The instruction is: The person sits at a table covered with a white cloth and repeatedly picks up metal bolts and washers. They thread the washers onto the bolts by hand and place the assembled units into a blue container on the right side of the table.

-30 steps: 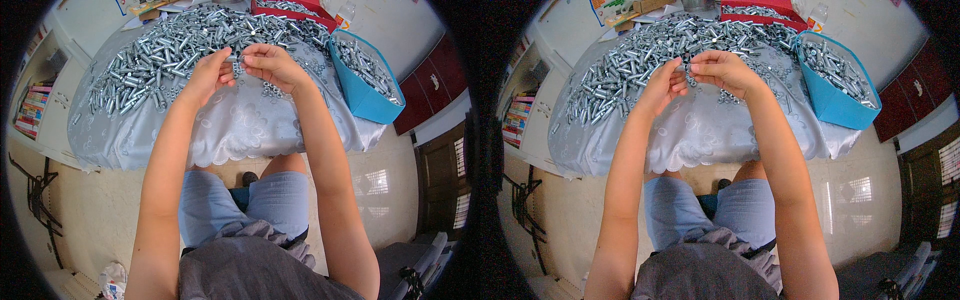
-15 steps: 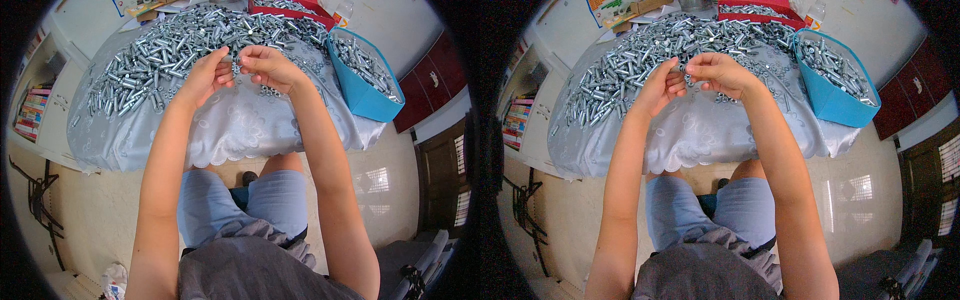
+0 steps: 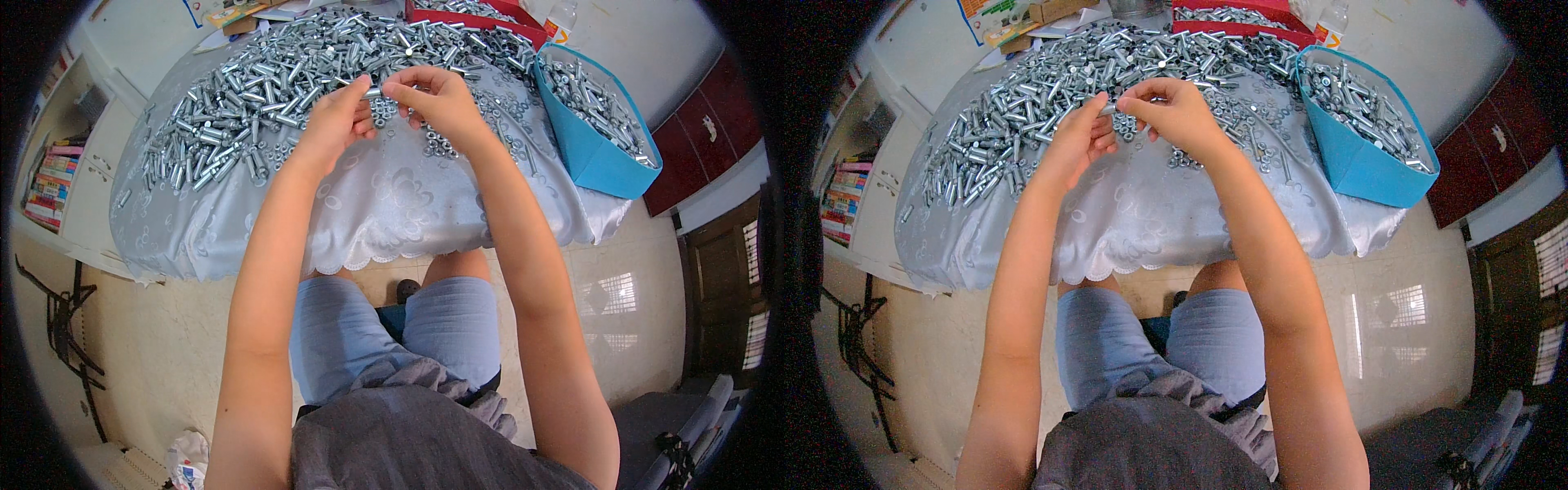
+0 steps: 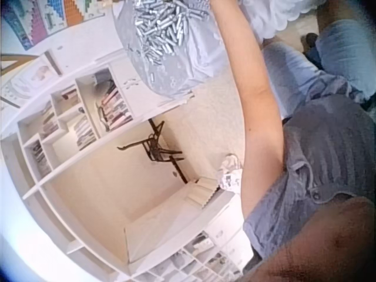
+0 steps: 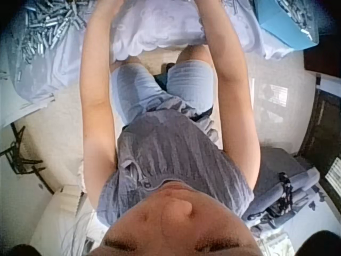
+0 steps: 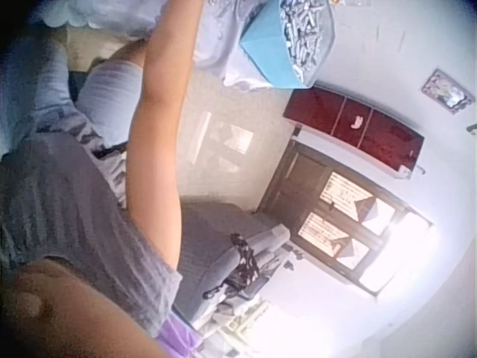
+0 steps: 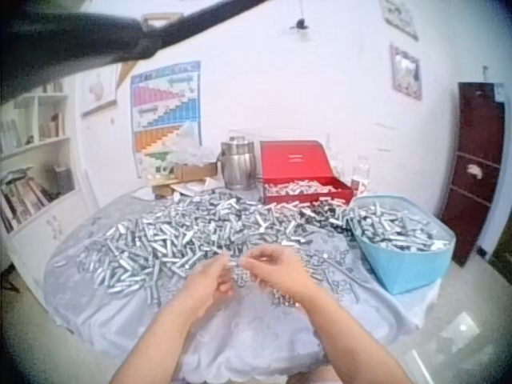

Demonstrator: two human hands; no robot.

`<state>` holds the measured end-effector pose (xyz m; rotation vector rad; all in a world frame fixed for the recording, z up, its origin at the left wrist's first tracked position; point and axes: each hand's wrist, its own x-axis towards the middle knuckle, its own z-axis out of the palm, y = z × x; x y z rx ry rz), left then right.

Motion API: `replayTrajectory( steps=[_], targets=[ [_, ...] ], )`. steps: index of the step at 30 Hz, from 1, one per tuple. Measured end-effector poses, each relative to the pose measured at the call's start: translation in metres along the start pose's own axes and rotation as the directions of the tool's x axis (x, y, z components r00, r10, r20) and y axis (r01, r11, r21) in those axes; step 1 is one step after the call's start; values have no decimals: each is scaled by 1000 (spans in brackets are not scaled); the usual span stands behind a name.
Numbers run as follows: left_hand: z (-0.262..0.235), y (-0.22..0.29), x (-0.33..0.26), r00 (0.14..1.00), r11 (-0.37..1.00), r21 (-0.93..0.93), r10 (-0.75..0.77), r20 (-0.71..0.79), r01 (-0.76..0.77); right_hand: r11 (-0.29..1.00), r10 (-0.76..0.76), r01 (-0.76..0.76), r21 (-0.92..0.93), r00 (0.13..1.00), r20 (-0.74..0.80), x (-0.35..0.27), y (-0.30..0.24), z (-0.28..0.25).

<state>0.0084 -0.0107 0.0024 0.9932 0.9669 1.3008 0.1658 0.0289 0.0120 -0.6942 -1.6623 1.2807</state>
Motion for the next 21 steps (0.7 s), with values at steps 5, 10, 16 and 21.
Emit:
replayTrajectory(
  steps=[5,10,16,21],
  targets=[
    [1,0,-1,999,999,-16,-46,0,46,995,-60,60,-83,998,1,1,5,0],
    [-5,1,2,990,966,-221,-114,87,131,993,-75,74,-90,997,-7,2,1,1],
    [-18,4,8,985,820,-548,-113,132,167,906,-195,201,-372,979,55,4,9,-5],
    [-21,5,9,990,799,-584,-115,86,144,554,-365,399,-731,905,217,4,33,-10]
  ],
)
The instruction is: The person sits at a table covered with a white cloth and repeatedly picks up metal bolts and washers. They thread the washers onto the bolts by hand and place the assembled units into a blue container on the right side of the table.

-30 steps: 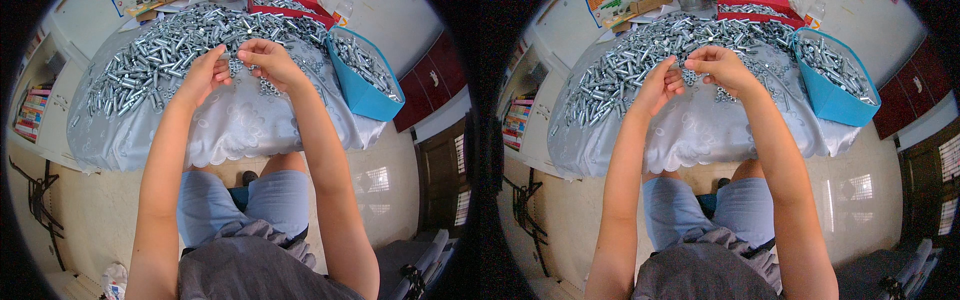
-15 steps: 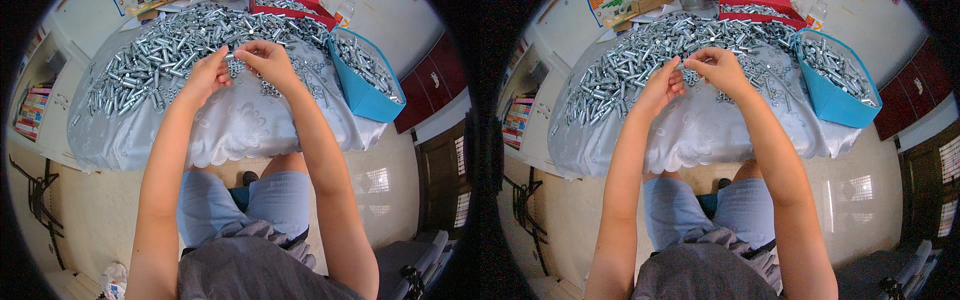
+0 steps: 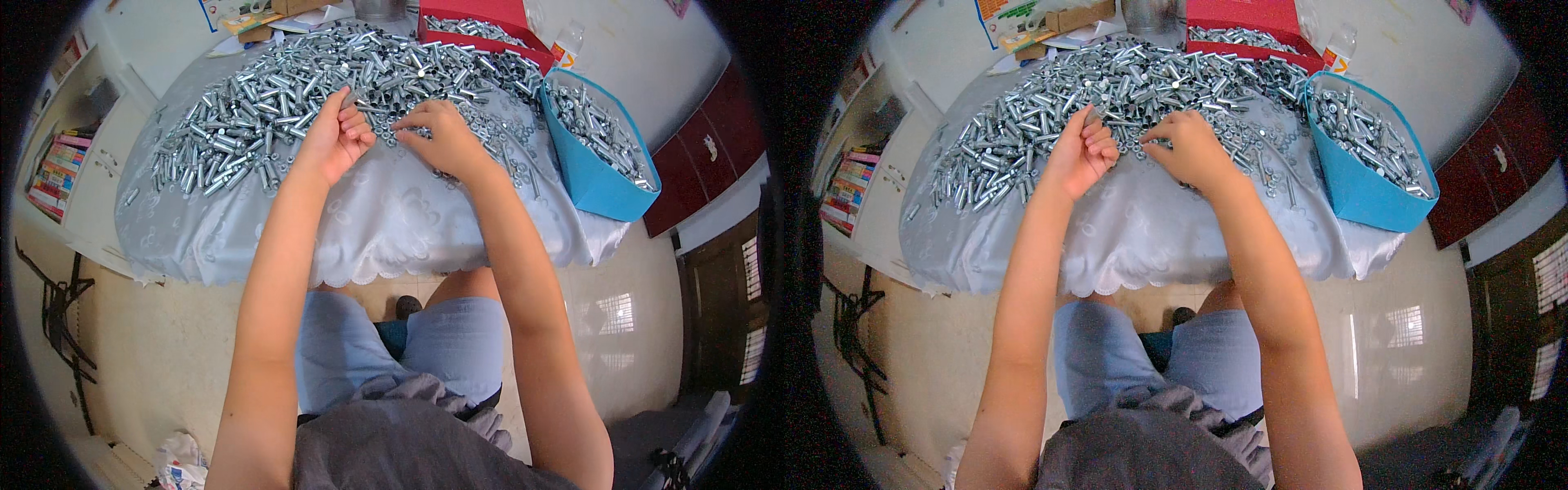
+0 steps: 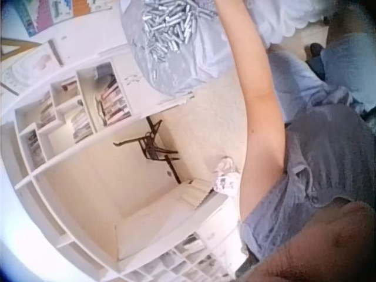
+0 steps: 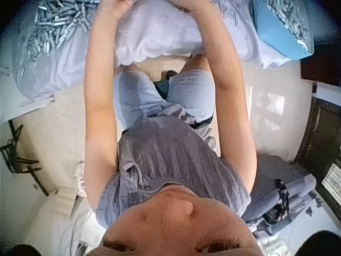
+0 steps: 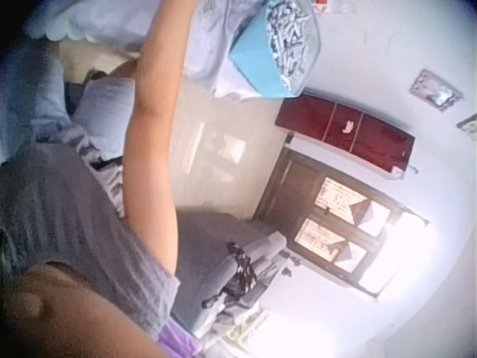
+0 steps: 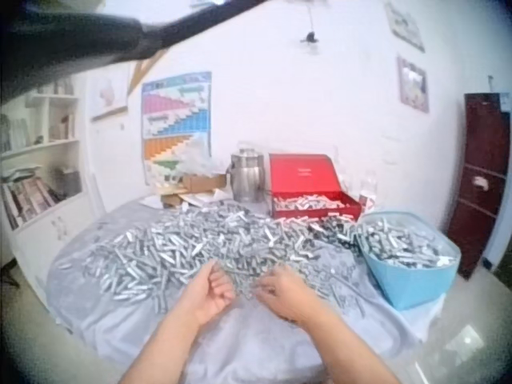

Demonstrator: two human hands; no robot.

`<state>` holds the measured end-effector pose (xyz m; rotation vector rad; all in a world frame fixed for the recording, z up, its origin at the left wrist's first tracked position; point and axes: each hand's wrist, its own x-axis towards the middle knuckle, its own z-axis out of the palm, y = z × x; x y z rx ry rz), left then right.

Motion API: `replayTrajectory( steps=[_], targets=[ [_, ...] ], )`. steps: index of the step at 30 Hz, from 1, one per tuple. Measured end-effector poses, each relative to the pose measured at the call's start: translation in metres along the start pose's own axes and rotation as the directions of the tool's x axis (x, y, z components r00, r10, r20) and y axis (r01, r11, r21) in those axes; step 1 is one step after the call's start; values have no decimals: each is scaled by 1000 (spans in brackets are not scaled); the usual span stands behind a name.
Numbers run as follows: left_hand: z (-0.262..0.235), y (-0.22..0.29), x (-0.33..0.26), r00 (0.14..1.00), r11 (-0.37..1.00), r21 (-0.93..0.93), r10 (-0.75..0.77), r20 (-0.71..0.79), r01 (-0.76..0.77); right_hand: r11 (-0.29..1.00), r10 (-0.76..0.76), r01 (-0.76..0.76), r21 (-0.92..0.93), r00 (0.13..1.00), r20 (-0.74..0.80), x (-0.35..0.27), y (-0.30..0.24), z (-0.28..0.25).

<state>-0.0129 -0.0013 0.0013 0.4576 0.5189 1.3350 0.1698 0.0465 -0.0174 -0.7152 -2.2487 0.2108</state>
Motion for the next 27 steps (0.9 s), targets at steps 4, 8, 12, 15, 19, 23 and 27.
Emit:
replayTrajectory(
  steps=[4,8,12,15,19,23,27],
  targets=[
    [-1,0,1,999,1000,1,17,-46,-17,994,-9,11,-111,1000,16,-3,-2,3],
    [-1,-1,1,998,1000,-8,18,-60,-19,990,-60,64,-126,998,37,-2,-10,3],
    [-3,0,3,998,1000,5,4,-71,-4,992,-17,25,-121,997,70,0,-13,1],
    [-3,0,2,998,1000,26,11,-70,-9,991,23,-11,-132,996,88,1,-17,0],
    [-1,-2,2,992,996,86,47,-116,-37,987,32,-21,-162,998,62,0,-22,2],
    [2,-4,0,986,990,135,68,-151,-48,977,50,-37,-209,997,56,2,-21,7],
    [3,-5,0,987,984,174,69,-144,-43,988,13,-6,-151,999,43,0,-17,10]
  ],
)
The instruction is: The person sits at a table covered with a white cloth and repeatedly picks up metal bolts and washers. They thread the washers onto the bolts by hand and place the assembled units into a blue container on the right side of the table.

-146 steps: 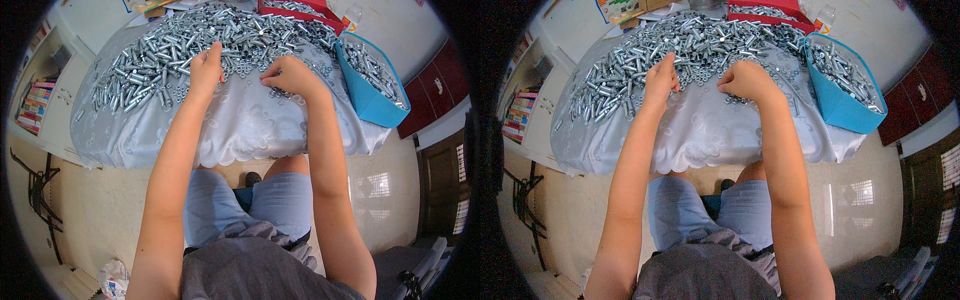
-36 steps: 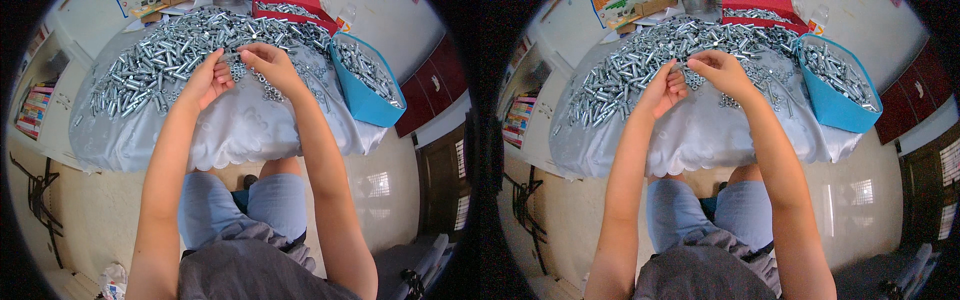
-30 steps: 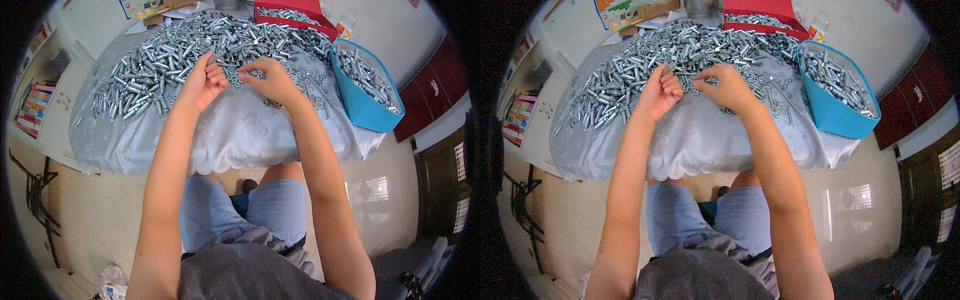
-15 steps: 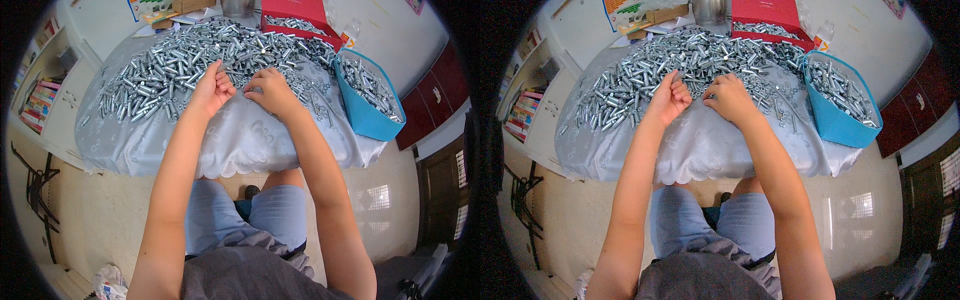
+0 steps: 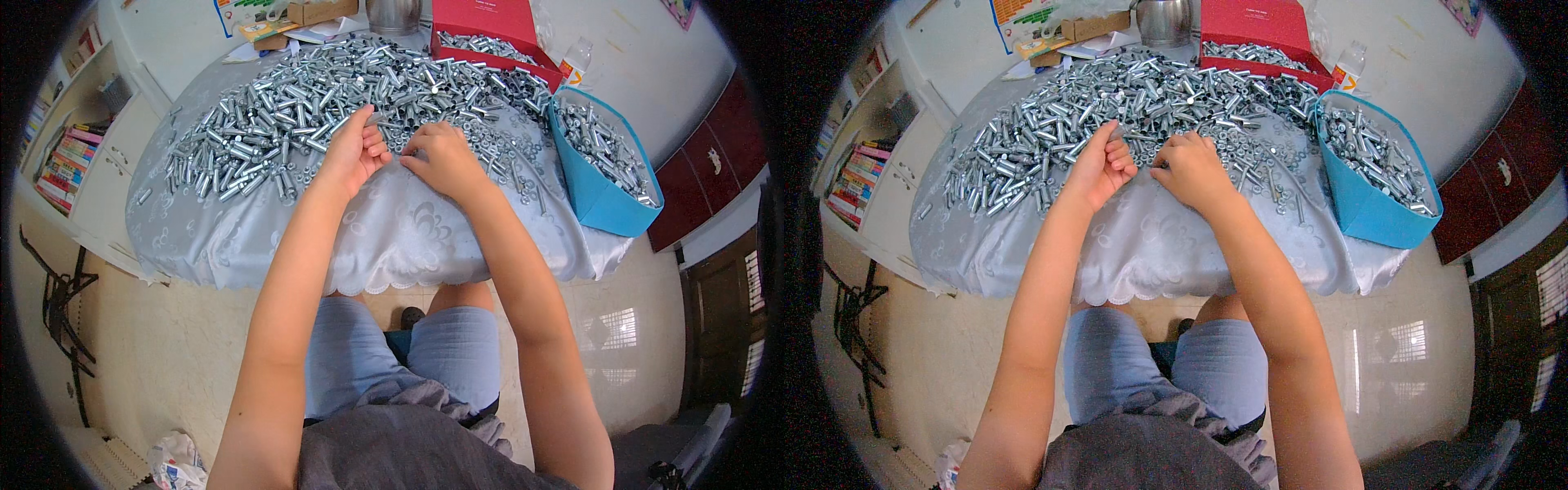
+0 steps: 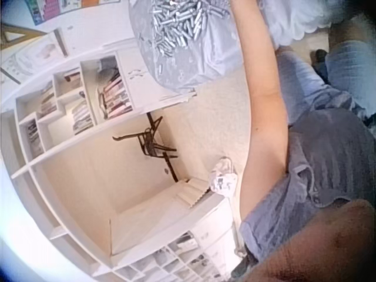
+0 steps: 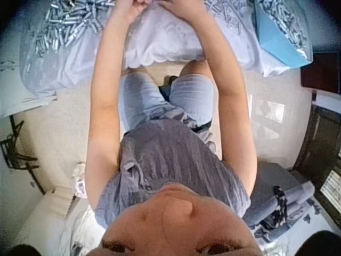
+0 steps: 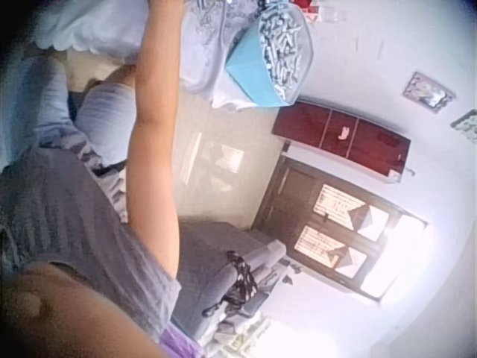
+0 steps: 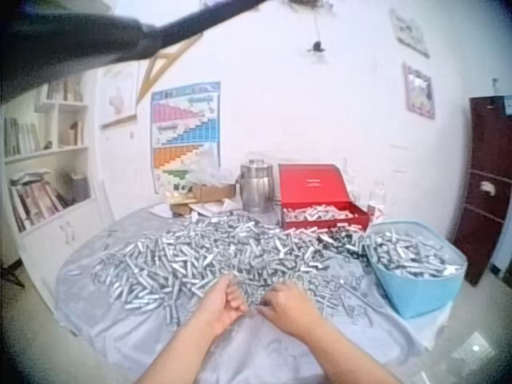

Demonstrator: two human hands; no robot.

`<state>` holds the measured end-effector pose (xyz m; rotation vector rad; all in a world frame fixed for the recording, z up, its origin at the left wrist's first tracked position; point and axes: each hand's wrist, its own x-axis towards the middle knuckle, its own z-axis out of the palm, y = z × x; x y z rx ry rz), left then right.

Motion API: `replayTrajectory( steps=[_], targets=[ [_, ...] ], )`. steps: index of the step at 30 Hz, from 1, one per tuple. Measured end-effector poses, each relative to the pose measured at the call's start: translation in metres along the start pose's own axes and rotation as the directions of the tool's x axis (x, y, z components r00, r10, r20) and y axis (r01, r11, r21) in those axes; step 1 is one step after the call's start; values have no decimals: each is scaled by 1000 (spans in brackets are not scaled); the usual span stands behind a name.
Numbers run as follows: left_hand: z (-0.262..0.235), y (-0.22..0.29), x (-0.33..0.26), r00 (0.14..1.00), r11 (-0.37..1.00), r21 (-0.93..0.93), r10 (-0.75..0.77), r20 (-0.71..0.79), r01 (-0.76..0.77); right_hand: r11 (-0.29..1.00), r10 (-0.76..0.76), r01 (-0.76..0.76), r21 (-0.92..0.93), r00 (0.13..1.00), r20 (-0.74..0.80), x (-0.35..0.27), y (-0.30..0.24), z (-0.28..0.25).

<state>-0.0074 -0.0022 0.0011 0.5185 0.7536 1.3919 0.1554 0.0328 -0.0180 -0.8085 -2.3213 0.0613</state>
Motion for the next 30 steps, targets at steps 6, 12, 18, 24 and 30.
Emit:
replayTrajectory(
  steps=[6,12,18,24,30],
  targets=[
    [1,-2,-1,1000,999,44,11,-4,-11,998,57,-57,-2,997,51,-3,-5,-6],
    [0,-3,0,1000,997,77,13,-21,-12,997,70,-70,23,998,-1,-1,-4,-7],
    [0,-5,-1,999,990,141,32,-21,-29,834,284,-167,527,947,-150,12,-7,-12],
    [4,-6,-5,1000,979,206,3,20,-7,582,338,-174,794,940,-41,12,-7,-10],
    [2,-6,-5,1000,969,247,15,11,-18,593,294,-141,793,955,-50,11,-8,-10]
  ],
)
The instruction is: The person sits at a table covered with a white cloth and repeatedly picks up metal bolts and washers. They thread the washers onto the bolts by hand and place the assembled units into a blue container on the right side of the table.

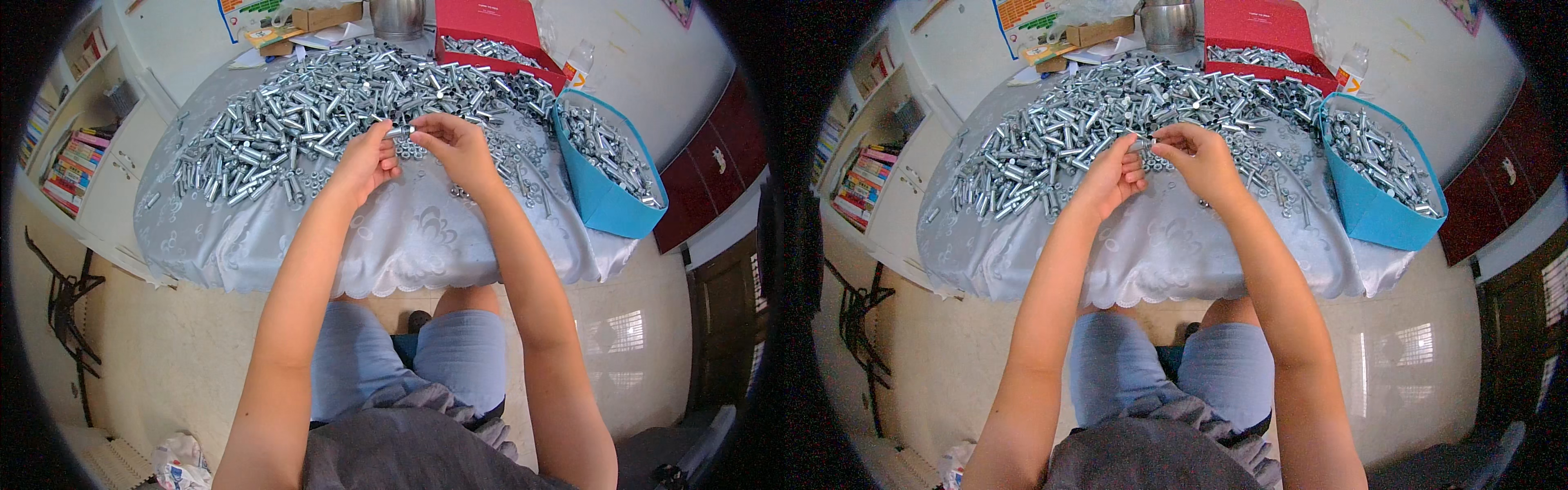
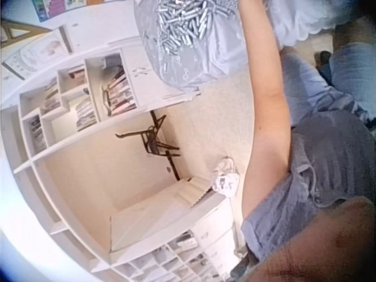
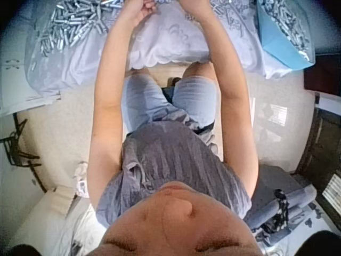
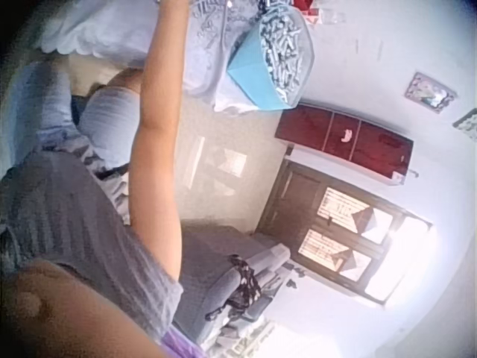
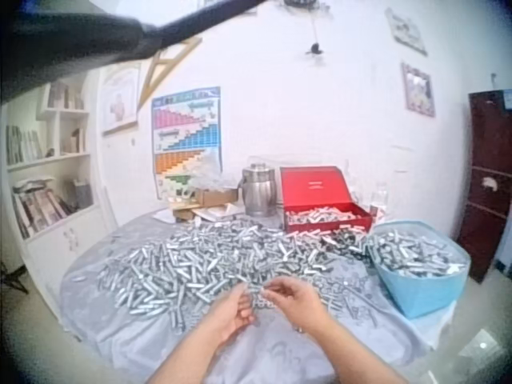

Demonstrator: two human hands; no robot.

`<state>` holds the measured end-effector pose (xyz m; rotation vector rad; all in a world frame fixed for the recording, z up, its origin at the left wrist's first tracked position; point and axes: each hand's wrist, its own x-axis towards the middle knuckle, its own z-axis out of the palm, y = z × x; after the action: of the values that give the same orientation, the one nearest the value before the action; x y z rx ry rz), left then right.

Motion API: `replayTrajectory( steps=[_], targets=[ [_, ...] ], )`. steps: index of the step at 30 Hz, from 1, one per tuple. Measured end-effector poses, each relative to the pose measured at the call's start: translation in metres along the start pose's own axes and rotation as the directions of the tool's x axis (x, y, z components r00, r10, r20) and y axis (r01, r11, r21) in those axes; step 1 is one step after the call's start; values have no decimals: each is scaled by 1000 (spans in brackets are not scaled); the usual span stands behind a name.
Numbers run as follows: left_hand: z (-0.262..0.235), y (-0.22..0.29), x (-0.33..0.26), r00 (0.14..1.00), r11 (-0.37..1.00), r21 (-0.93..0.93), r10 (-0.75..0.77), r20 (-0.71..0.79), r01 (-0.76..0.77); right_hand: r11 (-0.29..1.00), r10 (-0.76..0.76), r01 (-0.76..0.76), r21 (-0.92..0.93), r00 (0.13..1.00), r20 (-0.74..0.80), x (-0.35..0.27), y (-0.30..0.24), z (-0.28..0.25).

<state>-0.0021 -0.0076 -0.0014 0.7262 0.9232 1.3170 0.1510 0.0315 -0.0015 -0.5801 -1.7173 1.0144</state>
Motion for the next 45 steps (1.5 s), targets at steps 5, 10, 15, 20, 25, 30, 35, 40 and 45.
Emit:
replayTrajectory(
  steps=[5,10,15,20,25,30,35,40,45],
  targets=[
    [6,1,-4,996,991,112,75,-53,-69,996,-22,25,-90,999,30,-1,2,-2],
    [6,-3,-1,996,986,145,83,-32,-77,936,135,-133,-325,991,-15,-2,-4,-4],
    [3,-3,-1,991,985,128,123,-52,-116,994,-65,54,-92,991,-114,-2,-3,4],
    [3,-3,-1,995,989,122,88,-47,-82,985,115,-102,-137,988,98,0,0,-9],
    [4,-4,-2,995,985,150,91,-44,-84,971,40,-19,-239,996,85,-4,-6,-7],
    [3,-6,0,998,990,131,57,-33,-52,960,160,-132,-247,982,98,-1,1,-11],
    [1,-4,0,997,990,132,64,-31,-60,969,8,12,-245,997,80,-3,-8,-10],
    [2,-5,-2,998,988,146,62,-26,-57,965,8,10,-261,998,67,-4,-9,-10],
    [5,-3,-3,998,984,170,55,-17,-51,943,97,-73,-325,994,58,-3,-7,-10]
  ],
)
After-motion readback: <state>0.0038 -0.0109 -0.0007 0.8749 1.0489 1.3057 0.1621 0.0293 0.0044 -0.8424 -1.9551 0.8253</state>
